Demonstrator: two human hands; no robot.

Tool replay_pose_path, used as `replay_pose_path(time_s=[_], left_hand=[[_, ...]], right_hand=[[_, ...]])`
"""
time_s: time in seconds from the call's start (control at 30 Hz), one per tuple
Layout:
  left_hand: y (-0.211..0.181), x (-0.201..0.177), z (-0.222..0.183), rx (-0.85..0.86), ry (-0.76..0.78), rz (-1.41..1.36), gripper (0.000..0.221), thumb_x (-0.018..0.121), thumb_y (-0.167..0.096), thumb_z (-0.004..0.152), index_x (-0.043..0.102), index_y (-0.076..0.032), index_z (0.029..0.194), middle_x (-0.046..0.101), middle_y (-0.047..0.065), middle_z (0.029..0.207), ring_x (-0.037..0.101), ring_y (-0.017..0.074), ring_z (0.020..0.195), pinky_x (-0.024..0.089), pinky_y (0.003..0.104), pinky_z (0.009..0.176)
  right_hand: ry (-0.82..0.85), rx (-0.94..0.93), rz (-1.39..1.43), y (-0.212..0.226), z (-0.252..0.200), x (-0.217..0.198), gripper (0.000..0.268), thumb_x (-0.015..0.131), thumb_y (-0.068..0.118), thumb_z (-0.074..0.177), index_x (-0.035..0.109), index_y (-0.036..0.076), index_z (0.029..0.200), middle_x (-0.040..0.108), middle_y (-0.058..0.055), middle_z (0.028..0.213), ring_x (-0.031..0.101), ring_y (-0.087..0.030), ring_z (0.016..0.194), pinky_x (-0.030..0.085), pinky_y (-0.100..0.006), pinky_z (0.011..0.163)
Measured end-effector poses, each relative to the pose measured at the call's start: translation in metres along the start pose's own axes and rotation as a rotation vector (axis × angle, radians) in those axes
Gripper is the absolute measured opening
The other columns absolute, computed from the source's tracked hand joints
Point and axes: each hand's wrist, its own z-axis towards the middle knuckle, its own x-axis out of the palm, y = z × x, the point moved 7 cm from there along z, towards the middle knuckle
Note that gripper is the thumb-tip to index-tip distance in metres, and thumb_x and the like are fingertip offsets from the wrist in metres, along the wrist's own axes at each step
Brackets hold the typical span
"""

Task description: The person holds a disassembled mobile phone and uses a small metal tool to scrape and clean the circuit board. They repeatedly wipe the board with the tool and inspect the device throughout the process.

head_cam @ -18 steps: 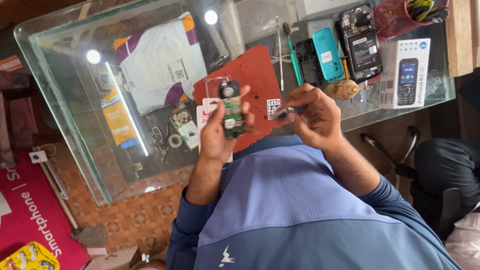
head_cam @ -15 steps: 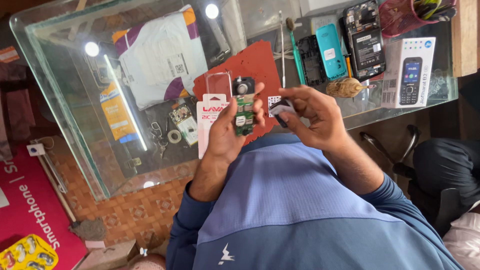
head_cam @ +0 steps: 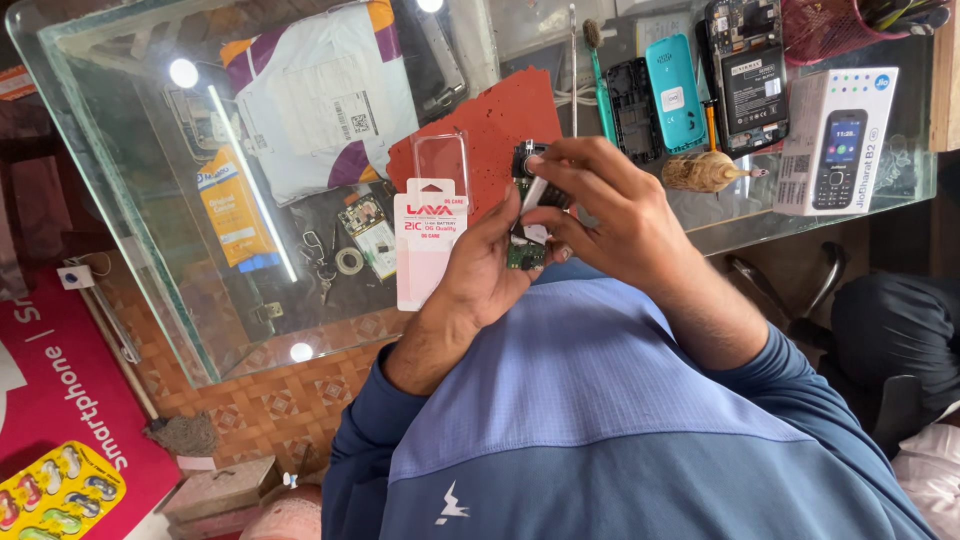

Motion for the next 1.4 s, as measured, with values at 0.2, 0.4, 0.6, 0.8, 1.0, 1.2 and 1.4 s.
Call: replay_pose_path(time_s=[0.2,0.4,0.6,0.8,1.0,1.2,1.4], left_hand=[[-0.003,-0.007,-0.003,0.010,-0.096,-0.058,0.045,0.041,-0.043,0.115,0.056,-0.005,0.134,0.067,0.009,0.114,0.067,0.0224,0.105,0.054,0.038,0.091],[-0.013,0.006,-0.002,0.013,-0.019,0.087,0.055,0.037,-0.047,0.115,0.056,0.001,0.136,0.069,0.018,0.112,0.069,0.0280,0.107,0.056,0.041,0.096],[-0.018,0.017,-0.004,0.016,-0.030,0.118,0.054,0.036,-0.045,0.115,0.049,0.000,0.142,0.069,0.021,0.117,0.070,0.0349,0.110,0.056,0.043,0.097],[-0.019,0.022,-0.005,0.023,0.045,0.078,0.055,0.036,-0.046,0.114,0.049,0.000,0.141,0.069,0.024,0.119,0.071,0.0372,0.114,0.059,0.044,0.097],[-0.020,0.008,-0.005,0.042,-0.071,0.124,0.053,0.038,-0.044,0.117,0.051,-0.001,0.145,0.067,0.012,0.126,0.068,0.0221,0.110,0.055,0.037,0.089],[-0.024,0.012,-0.005,0.040,-0.098,0.090,0.053,0.038,-0.044,0.113,0.050,-0.004,0.146,0.065,0.010,0.125,0.066,0.0189,0.108,0.056,0.036,0.089],[-0.021,0.016,0.000,0.069,-0.090,0.097,0.052,0.040,-0.043,0.115,0.047,0.000,0.144,0.063,0.015,0.126,0.066,0.0255,0.112,0.056,0.045,0.097]], right_hand=[[0.007,-0.022,0.101,0.003,-0.003,0.001,0.039,0.091,0.011,0.081,0.074,0.008,0.116,0.067,-0.009,0.126,0.066,-0.027,0.116,0.064,-0.034,0.084],[0.084,-0.008,0.162,-0.001,-0.002,0.000,0.045,0.090,0.010,0.075,0.075,0.007,0.118,0.065,-0.013,0.135,0.063,-0.028,0.123,0.062,-0.038,0.094],[0.072,0.037,0.173,-0.006,-0.003,0.004,0.042,0.088,0.006,0.076,0.076,0.007,0.116,0.067,-0.011,0.135,0.067,-0.027,0.120,0.062,-0.036,0.093],[0.012,0.013,0.208,-0.009,-0.005,0.004,0.041,0.084,0.005,0.073,0.074,0.006,0.112,0.068,-0.012,0.133,0.068,-0.028,0.121,0.062,-0.040,0.098],[0.044,-0.037,0.225,-0.010,-0.006,0.006,0.040,0.086,0.006,0.075,0.077,0.010,0.113,0.066,-0.013,0.137,0.065,-0.030,0.128,0.062,-0.042,0.101],[0.162,-0.034,0.317,-0.007,-0.002,0.005,0.044,0.088,0.008,0.078,0.077,0.009,0.120,0.060,-0.016,0.148,0.062,-0.029,0.131,0.064,-0.040,0.098],[0.113,-0.046,0.263,-0.011,-0.002,0.011,0.044,0.096,0.019,0.074,0.076,0.007,0.111,0.061,-0.016,0.144,0.060,-0.030,0.131,0.066,-0.033,0.083]])
